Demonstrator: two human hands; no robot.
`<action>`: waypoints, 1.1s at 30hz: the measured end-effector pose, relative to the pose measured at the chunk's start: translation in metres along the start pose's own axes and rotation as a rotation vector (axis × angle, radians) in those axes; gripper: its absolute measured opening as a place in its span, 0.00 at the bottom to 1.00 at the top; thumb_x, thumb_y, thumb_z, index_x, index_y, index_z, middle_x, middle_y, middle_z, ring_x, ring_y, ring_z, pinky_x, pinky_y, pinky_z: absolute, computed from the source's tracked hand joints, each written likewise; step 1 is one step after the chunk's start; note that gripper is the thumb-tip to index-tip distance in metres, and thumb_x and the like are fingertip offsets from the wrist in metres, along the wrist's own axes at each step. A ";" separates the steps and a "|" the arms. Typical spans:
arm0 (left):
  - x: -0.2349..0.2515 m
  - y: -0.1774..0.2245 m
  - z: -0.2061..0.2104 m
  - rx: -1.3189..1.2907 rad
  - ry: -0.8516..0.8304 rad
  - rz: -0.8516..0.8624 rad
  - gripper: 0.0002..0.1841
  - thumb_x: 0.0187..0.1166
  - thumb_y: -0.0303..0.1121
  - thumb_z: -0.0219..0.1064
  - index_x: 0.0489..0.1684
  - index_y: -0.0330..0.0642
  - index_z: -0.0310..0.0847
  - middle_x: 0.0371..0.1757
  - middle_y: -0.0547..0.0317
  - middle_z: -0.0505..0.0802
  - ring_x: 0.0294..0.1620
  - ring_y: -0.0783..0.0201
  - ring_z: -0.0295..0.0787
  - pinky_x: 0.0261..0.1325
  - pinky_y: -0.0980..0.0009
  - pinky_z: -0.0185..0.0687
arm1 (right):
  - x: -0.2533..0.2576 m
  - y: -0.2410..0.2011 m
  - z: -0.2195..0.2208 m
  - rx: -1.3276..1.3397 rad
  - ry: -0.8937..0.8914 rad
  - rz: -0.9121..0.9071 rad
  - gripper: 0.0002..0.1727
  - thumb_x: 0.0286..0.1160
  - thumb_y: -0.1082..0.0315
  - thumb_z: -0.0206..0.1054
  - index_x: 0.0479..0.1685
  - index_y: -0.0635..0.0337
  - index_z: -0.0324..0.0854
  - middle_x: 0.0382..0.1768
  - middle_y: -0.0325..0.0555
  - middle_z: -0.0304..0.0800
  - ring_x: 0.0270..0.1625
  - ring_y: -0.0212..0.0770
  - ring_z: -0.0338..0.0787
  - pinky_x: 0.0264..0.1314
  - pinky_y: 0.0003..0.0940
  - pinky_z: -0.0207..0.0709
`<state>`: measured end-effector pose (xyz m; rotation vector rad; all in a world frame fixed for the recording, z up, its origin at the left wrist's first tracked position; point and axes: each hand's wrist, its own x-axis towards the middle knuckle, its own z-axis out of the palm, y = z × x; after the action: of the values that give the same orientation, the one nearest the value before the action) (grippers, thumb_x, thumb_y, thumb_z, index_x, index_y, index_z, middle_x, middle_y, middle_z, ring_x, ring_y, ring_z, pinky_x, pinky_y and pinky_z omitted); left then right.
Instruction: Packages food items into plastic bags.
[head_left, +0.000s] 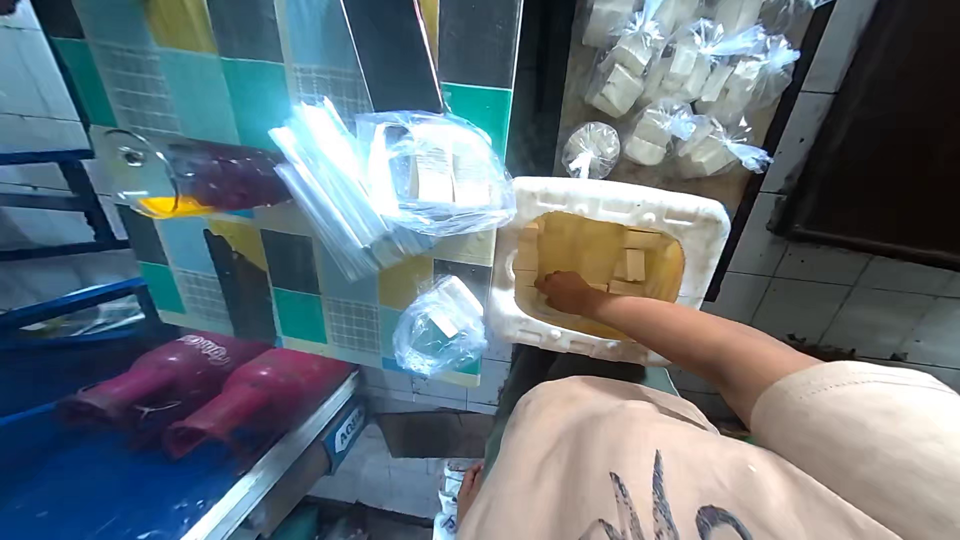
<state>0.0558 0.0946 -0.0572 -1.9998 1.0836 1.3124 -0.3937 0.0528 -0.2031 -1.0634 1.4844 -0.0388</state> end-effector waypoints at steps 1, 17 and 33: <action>0.001 0.000 0.001 0.010 -0.005 -0.008 0.18 0.92 0.28 0.52 0.69 0.23 0.76 0.64 0.30 0.88 0.65 0.47 0.86 0.73 0.53 0.76 | 0.000 -0.001 0.000 0.042 0.020 0.041 0.23 0.79 0.70 0.68 0.72 0.64 0.78 0.62 0.68 0.86 0.66 0.69 0.86 0.63 0.67 0.78; 0.019 -0.044 0.014 -0.010 0.038 0.034 0.17 0.91 0.29 0.55 0.68 0.25 0.79 0.62 0.32 0.89 0.64 0.47 0.87 0.73 0.52 0.76 | 0.025 0.041 -0.062 0.209 0.024 0.050 0.24 0.78 0.68 0.71 0.68 0.75 0.76 0.61 0.73 0.84 0.67 0.69 0.84 0.72 0.65 0.73; 0.044 -0.073 0.006 -0.079 0.028 0.124 0.17 0.90 0.30 0.56 0.66 0.27 0.80 0.60 0.36 0.91 0.61 0.52 0.88 0.70 0.55 0.79 | 0.031 0.035 -0.028 0.247 0.050 0.029 0.27 0.71 0.73 0.76 0.70 0.72 0.76 0.61 0.73 0.85 0.66 0.70 0.85 0.71 0.67 0.73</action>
<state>0.1235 0.1243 -0.1008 -2.0421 1.2031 1.4141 -0.4312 0.0384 -0.2408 -0.8456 1.4964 -0.2243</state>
